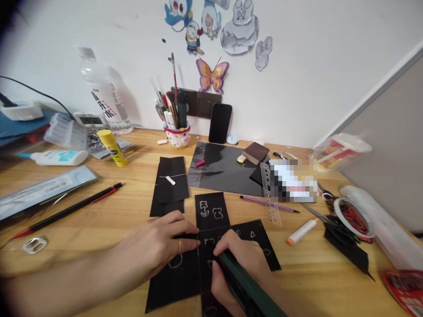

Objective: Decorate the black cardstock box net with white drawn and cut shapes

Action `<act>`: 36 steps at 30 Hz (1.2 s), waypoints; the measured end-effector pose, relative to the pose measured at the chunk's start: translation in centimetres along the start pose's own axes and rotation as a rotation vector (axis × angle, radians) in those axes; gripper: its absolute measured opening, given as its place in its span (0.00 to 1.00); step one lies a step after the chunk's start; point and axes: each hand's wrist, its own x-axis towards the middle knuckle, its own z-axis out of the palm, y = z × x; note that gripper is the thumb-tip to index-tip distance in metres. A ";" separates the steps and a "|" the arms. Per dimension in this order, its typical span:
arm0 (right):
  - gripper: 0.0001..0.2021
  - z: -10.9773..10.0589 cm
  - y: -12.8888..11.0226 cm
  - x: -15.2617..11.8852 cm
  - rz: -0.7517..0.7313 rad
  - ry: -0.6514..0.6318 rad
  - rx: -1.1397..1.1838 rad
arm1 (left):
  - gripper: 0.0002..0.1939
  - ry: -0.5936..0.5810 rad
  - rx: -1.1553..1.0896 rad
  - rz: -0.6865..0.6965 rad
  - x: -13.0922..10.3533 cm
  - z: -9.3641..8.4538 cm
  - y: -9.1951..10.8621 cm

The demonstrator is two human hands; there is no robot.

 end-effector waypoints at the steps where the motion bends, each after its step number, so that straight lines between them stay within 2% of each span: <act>1: 0.09 0.0 0.2 -0.1 0.049 -0.013 0.031 | 0.16 -0.006 -0.003 -0.004 0.0 0.0 0.0; 3: 0.07 0.1 0.8 -0.4 0.208 -0.044 0.153 | 0.17 -0.017 -0.010 -0.009 0.0 0.0 0.0; 6: 0.04 0.1 2.0 -0.2 0.486 -0.096 0.457 | 0.18 -0.024 -0.013 -0.006 0.0 0.1 -0.2; 9: 0.07 -0.5 2.7 0.5 0.611 -0.190 0.671 | 0.17 -0.001 -0.015 0.008 0.0 0.2 -0.2; 12: 0.10 -1.4 3.3 1.3 0.588 -0.308 0.752 | 0.17 0.029 -0.051 0.027 0.1 0.0 -0.2; 15: 0.15 -2.0 4.0 1.7 0.556 -0.332 0.793 | 0.17 0.044 -0.080 0.025 0.1 -0.3 -0.1; 19: 0.17 -2.3 4.4 1.8 0.642 -0.339 0.782 | 0.17 0.004 -0.061 0.021 0.0 -0.2 -0.2; 24: 0.21 -2.6 4.4 1.8 0.744 -0.444 0.854 | 0.17 -0.028 -0.068 0.007 0.0 -0.1 -0.2; 26: 0.22 -2.7 4.5 1.7 0.736 -0.414 0.883 | 0.17 -0.015 -0.074 0.013 0.0 -0.1 -0.2; 30: 0.15 -3.0 4.5 1.7 0.660 -0.262 0.682 | 0.17 0.019 -0.089 0.028 0.1 -0.2 -0.3; 33: 0.12 -3.5 4.2 2.0 0.556 -0.298 0.466 | 0.16 0.039 -0.111 0.048 0.1 -0.5 -0.4; 36: 0.11 -3.6 3.9 2.4 0.462 -0.351 0.354 | 0.16 0.046 -0.117 0.068 0.2 -0.7 -0.4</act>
